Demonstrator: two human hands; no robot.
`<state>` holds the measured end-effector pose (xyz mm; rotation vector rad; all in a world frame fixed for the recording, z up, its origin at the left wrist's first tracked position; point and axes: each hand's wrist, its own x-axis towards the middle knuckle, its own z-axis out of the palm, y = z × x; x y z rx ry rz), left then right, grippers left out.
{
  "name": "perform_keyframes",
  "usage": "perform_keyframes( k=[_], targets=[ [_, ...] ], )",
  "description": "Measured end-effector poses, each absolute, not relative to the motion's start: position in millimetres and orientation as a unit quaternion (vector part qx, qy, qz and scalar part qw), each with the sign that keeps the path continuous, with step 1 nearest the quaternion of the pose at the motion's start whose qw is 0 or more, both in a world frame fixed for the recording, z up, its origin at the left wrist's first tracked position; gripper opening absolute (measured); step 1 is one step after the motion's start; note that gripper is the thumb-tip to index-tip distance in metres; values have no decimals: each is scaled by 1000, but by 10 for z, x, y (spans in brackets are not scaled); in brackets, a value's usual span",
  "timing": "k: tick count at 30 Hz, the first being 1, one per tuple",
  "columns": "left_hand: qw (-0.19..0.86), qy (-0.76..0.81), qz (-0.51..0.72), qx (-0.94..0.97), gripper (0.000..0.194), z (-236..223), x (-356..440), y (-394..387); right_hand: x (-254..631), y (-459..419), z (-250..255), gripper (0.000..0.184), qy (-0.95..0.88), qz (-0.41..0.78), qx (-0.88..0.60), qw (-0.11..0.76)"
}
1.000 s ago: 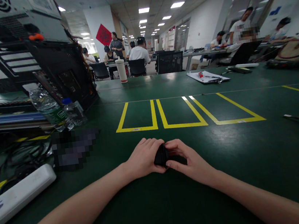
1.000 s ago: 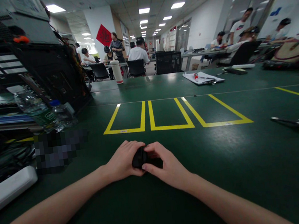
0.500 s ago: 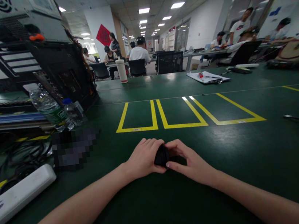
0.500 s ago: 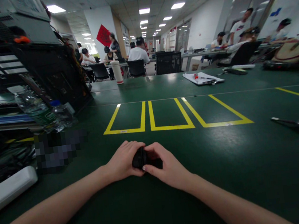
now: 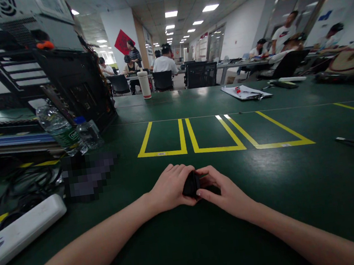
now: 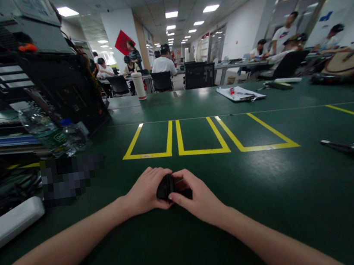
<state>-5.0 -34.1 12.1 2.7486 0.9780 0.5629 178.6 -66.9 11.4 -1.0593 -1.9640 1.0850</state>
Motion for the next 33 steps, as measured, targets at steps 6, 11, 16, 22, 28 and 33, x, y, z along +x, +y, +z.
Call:
perform_keyframes(
  k=[6,11,16,22,28,33],
  targets=[
    [84,327,189,922,60,127,-51,-344,1787,-691,117,29,-767,393,-368,349],
    [75,328,188,923,58,125,-45,-340,1779,-677,108,26,-742,434,-381,340],
    [82,326,189,923,58,123,-42,-337,1775,-677,102,31,-747,414,-403,329],
    [86,325,191,922,60,124,-51,-339,1792,-682,101,30,-777,368,-373,349],
    [77,327,188,923,58,129,-47,-346,1784,-671,86,25,-754,405,-378,353],
    [92,327,192,921,55,132,-48,-348,1788,-673,103,33,-745,413,-411,325]
  ],
)
